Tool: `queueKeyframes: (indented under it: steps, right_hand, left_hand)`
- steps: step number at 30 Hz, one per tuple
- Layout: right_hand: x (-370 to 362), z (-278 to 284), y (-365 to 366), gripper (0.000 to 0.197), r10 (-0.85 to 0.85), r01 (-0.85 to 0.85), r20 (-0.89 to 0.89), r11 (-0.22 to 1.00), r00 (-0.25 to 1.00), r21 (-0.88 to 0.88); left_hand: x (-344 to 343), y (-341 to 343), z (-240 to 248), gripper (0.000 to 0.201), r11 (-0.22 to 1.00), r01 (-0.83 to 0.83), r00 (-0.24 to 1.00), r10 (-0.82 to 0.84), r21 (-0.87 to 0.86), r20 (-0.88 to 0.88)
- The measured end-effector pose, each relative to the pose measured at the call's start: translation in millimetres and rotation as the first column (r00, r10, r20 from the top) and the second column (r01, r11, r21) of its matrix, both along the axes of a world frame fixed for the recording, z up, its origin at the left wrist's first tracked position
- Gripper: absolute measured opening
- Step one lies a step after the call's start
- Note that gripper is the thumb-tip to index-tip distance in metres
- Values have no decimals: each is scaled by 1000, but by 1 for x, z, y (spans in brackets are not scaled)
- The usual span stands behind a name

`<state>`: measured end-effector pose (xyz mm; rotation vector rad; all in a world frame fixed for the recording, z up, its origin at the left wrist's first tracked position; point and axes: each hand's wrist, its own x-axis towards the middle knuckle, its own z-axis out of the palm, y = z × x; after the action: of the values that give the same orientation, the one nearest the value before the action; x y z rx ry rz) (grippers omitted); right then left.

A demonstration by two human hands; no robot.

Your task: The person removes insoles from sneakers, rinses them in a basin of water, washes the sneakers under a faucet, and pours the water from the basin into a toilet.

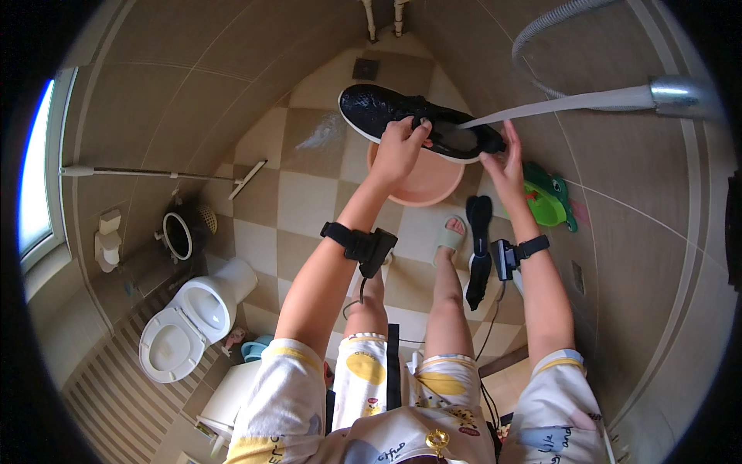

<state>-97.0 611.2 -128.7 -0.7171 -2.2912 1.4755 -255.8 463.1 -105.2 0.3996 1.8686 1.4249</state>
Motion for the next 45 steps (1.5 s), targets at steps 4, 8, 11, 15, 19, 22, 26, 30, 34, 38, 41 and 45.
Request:
queueKeyframes:
  steps: [4, 8, 11, 15, 19, 22, 26, 30, 34, 38, 41, 45]
  right_hand:
    - [-4, -17, -9, 59, -196, 143, -57, 857, 979, -495]
    - [-18, -25, -17, 61, -315, 191, -22, 629, 949, -753]
    - [-14, -29, -19, 61, -393, 349, 143, 521, 908, -779]
    - [-3, -15, -12, 63, -389, 391, 196, 521, 900, -759]
    - [-19, -57, -16, 60, -360, 432, 252, 623, 898, -652]
    - [-32, -60, -30, 57, -302, 308, 168, 509, 938, -804]
    - [-17, -23, -16, 66, -364, 326, 143, 510, 920, -796]
    - [-24, -46, -14, 59, -301, 372, 227, 634, 926, -678]
    - [-49, -33, -41, 63, -205, 256, 153, 764, 967, -592]
    - [-20, -39, -34, 63, -379, 392, 193, 568, 905, -724]
    - [-4, -49, -31, 57, -301, 365, 213, 663, 929, -654]
    - [9, -69, -37, 62, -160, 266, 217, 681, 963, -682]
  left_hand:
    - [4, 6, 10, 29, 996, 77, 983, -71, 34, -167]
    - [12, 2, 16, 29, 998, 37, 993, -31, 54, -116]
    - [13, 9, 21, 28, 991, 120, 983, -111, 57, -148]
    - [34, 17, 14, 28, 995, 70, 988, -60, 68, -141]
    - [9, -7, 3, 23, 997, 56, 997, -58, 55, 41]
    - [-7, -4, 11, 27, 980, -30, 992, 53, 198, -113]
    - [8, 5, 3, 25, 983, 179, 982, -176, 36, -64]
    - [3, -13, 9, 25, 1000, 6, 996, -6, 10, 88]
    - [-28, -40, 15, 24, 997, -8, 990, -2, 74, 138]
    - [0, -23, 0, 25, 996, 82, 984, -87, 35, 155]
    - [11, -21, -12, 26, 997, 74, 991, -70, -30, 110]
    - [11, -21, -20, 28, 998, -50, 998, 48, -35, -51]
